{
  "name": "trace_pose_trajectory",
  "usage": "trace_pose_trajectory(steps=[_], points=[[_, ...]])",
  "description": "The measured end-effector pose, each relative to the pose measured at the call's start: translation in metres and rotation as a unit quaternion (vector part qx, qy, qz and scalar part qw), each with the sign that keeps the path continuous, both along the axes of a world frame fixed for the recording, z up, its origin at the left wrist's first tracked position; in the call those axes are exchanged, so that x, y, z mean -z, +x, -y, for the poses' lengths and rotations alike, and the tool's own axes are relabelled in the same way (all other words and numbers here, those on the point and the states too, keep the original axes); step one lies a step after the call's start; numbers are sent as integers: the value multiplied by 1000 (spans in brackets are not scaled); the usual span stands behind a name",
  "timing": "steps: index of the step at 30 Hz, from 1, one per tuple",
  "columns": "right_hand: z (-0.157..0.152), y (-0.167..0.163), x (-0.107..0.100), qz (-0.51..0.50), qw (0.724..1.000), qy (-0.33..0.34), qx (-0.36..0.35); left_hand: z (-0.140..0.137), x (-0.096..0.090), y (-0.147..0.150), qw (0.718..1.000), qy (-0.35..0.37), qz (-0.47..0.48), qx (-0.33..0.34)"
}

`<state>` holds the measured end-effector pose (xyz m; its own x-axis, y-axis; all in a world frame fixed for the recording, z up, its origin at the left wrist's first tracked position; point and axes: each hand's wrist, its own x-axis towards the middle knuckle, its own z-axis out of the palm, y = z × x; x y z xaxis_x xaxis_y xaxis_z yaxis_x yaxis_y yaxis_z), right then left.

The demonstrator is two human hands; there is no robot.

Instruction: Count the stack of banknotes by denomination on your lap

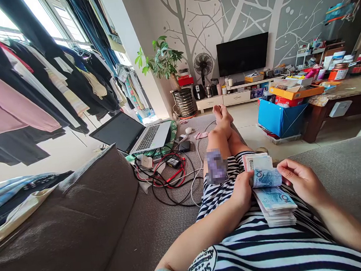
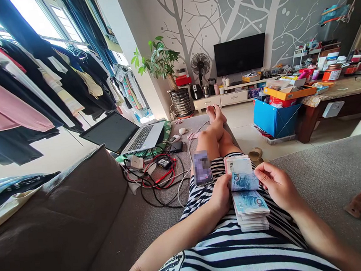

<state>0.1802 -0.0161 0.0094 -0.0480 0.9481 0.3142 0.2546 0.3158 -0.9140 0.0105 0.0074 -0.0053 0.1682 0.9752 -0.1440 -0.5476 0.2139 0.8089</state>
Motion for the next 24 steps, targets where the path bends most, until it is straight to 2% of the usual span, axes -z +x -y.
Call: trace_pose_trajectory(steps=[17,24], points=[[3,-1,-4,11,1000,9,5,1,-2,-1,1000,-8,0,19],[2,0,-3,-4,1000,8,-3,4,-6,-2,1000,-7,-20,6]])
